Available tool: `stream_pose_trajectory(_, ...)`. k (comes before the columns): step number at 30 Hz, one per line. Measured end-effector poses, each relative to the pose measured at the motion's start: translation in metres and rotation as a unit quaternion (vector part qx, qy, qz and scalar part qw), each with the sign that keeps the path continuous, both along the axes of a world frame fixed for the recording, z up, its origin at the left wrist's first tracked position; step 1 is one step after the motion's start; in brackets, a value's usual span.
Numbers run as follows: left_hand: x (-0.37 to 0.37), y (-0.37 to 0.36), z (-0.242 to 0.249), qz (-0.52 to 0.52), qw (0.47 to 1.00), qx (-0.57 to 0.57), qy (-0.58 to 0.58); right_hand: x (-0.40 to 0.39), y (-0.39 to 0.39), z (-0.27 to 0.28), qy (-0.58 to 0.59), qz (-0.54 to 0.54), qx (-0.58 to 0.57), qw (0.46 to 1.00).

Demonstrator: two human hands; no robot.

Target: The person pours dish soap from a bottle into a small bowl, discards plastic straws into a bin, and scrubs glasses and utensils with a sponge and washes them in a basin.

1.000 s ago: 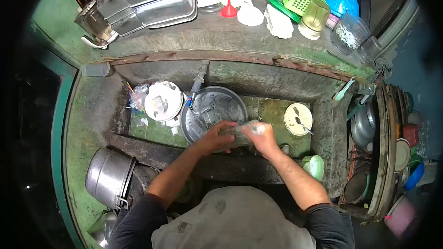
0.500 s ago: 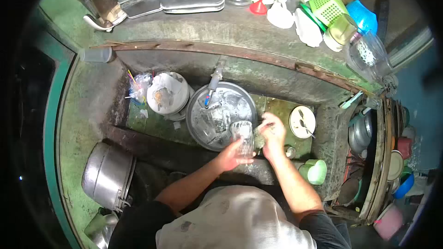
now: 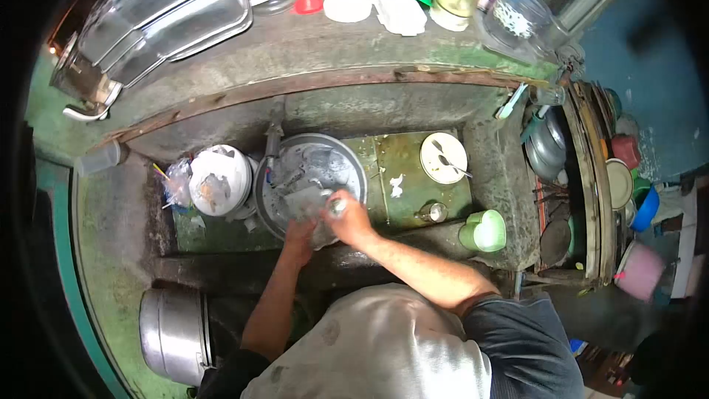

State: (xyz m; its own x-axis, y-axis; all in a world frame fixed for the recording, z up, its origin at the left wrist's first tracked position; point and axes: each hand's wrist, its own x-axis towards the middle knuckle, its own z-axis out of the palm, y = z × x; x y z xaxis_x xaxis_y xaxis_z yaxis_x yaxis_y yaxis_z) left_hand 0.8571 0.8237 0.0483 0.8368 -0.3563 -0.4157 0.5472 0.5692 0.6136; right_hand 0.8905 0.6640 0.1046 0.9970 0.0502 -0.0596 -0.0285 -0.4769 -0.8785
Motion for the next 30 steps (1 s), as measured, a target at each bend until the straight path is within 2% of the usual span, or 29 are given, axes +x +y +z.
stream_pose_trajectory(1,0.000,0.000,-0.011,0.046,0.989,0.141,-0.012,0.000,-0.006,-0.004,-0.003,0.064,0.010,0.998)
stream_pose_trajectory(2,-0.002,-0.001,-0.019,0.091,0.955,0.280,-0.024,0.002,-0.009,0.007,-0.004,0.128,0.020,0.992)
stream_pose_trajectory(3,-0.004,-0.001,-0.023,0.086,0.955,0.283,-0.024,0.009,-0.013,0.012,0.004,0.202,0.061,0.978)
stream_pose_trajectory(4,-0.005,-0.001,-0.026,0.120,0.982,0.145,0.019,0.018,-0.016,0.012,0.003,0.197,0.064,0.978)
stream_pose_trajectory(5,-0.003,-0.005,-0.027,0.151,0.986,0.005,0.063,0.026,-0.016,0.011,0.014,0.105,0.124,0.987)
stream_pose_trajectory(6,-0.002,-0.016,-0.020,0.149,0.987,0.008,0.066,0.030,-0.015,0.006,0.027,0.014,0.182,0.983)
stream_pose_trajectory(7,-0.002,-0.031,-0.014,0.156,0.983,-0.020,0.095,0.035,-0.010,-0.017,0.005,-0.049,0.162,0.986)
stream_pose_trajectory(9,0.006,-0.048,-0.012,0.163,0.977,-0.043,0.127,0.026,-0.009,-0.045,0.043,-0.047,0.149,0.987)
stream_pose_trajectory(10,0.015,-0.054,-0.016,0.192,0.977,0.005,0.095,0.025,-0.012,-0.056,0.075,-0.041,0.132,0.988)
stream_pose_trajectory(11,0.022,-0.061,-0.023,0.221,0.972,0.052,0.062,0.029,-0.026,-0.060,0.225,0.009,0.119,0.967)
stream_pose_trajectory(12,0.029,-0.060,-0.036,0.222,0.971,0.055,0.062,0.030,-0.043,-0.079,0.226,0.011,0.123,0.966)
stream_pose_trajectory(14,0.046,-0.039,-0.071,0.248,0.957,0.089,0.122,0.030,-0.084,-0.128,0.158,0.150,-0.077,0.973)
stream_pose_trajectory(16,0.062,-0.029,-0.080,0.257,0.902,0.263,0.227,0.055,-0.151,-0.123,0.140,0.092,-0.087,0.982)
stream_pose_trajectory(17,0.069,-0.026,-0.086,0.279,0.890,0.294,0.208,0.082,-0.189,-0.115,0.197,0.086,-0.191,0.958)
stream_pose_trajectory(18,0.073,-0.020,-0.094,0.301,0.876,0.326,0.191,0.095,-0.235,-0.133,0.153,0.058,-0.198,0.966)
stream_pose_trajectory(19,0.073,-0.002,-0.127,0.293,0.864,0.389,0.127,0.108,-0.277,-0.132,0.222,-0.007,-0.200,0.954)
stream_pose_trajectory(20,0.074,0.008,-0.155,0.288,0.823,0.481,0.098,0.115,-0.328,-0.177,0.110,0.013,-0.383,0.917)
stream_pose_trajectory(21,0.074,0.019,-0.182,0.281,0.767,0.571,0.078,0.130,-0.360,-0.173,0.236,0.062,-0.424,0.872)
stream_pose_trajectory(22,0.076,0.021,-0.192,0.284,0.762,0.576,0.087,0.134,-0.381,-0.179,0.259,0.030,-0.445,0.857)
stream_pose_trajectory(23,0.079,0.023,-0.200,0.260,0.750,0.606,0.047,0.138,-0.399,-0.189,0.281,-0.001,-0.466,0.839)
stream_pose_trajectory(24,0.079,0.031,-0.208,0.234,0.736,0.635,0.006,0.142,-0.422,-0.211,0.282,0.009,-0.463,0.840)
stream_pose_trajectory(26,0.079,0.046,-0.233,0.225,0.694,0.684,-0.008,0.146,-0.442,-0.252,0.294,0.032,-0.524,0.799)
stream_pose_trajectory(27,0.079,0.050,-0.236,0.258,0.741,0.619,-0.024,0.147,-0.442,-0.259,0.297,0.041,-0.518,0.801)
stream_pose_trajectory(29,0.083,0.048,-0.233,0.285,0.782,0.553,-0.039,0.151,-0.448,-0.257,0.276,0.141,-0.547,0.778)
stream_pose_trajectory(30,0.088,0.043,-0.228,0.259,0.728,0.633,0.038,0.155,-0.447,-0.258,0.279,0.143,-0.544,0.778)
